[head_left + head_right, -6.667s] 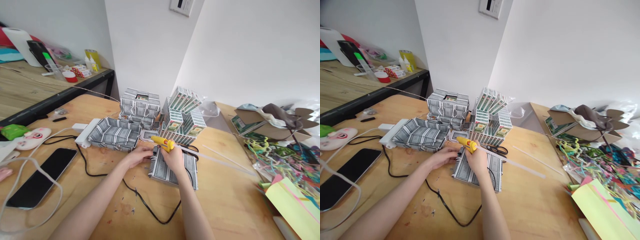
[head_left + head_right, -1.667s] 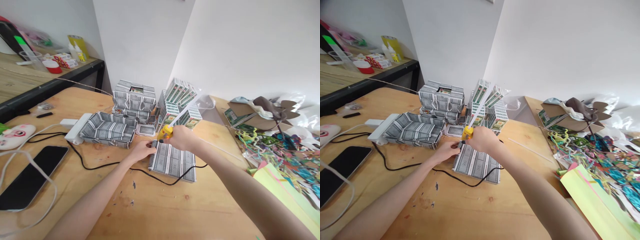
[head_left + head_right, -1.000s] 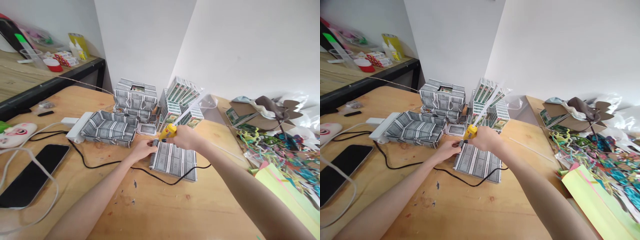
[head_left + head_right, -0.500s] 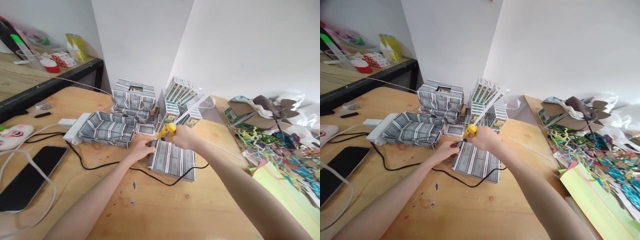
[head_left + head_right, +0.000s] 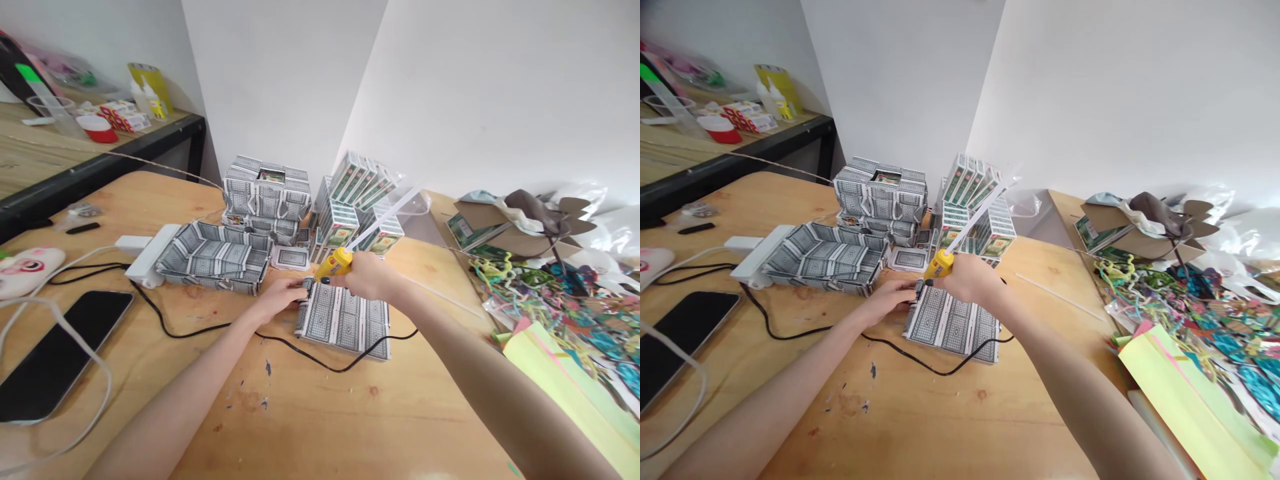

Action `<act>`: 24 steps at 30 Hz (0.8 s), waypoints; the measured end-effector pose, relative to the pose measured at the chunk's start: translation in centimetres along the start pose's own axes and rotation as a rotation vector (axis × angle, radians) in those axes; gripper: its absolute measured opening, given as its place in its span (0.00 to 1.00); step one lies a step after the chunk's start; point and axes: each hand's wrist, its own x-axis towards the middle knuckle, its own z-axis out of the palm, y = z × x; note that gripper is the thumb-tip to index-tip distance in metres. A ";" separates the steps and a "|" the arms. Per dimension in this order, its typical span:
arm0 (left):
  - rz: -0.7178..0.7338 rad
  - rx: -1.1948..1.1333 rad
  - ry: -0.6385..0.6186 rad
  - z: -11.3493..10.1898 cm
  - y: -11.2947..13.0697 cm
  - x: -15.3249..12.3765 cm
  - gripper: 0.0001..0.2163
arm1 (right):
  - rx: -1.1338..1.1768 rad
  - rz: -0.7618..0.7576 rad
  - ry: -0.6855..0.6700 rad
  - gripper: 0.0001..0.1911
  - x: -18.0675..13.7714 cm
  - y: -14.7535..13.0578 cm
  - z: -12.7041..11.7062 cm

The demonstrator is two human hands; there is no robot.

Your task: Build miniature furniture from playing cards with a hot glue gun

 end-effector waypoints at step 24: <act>-0.042 -0.127 -0.107 -1.4 -0.6 0.5 0.15 | -0.045 0.061 -0.017 0.22 -0.5 -1.2 -0.3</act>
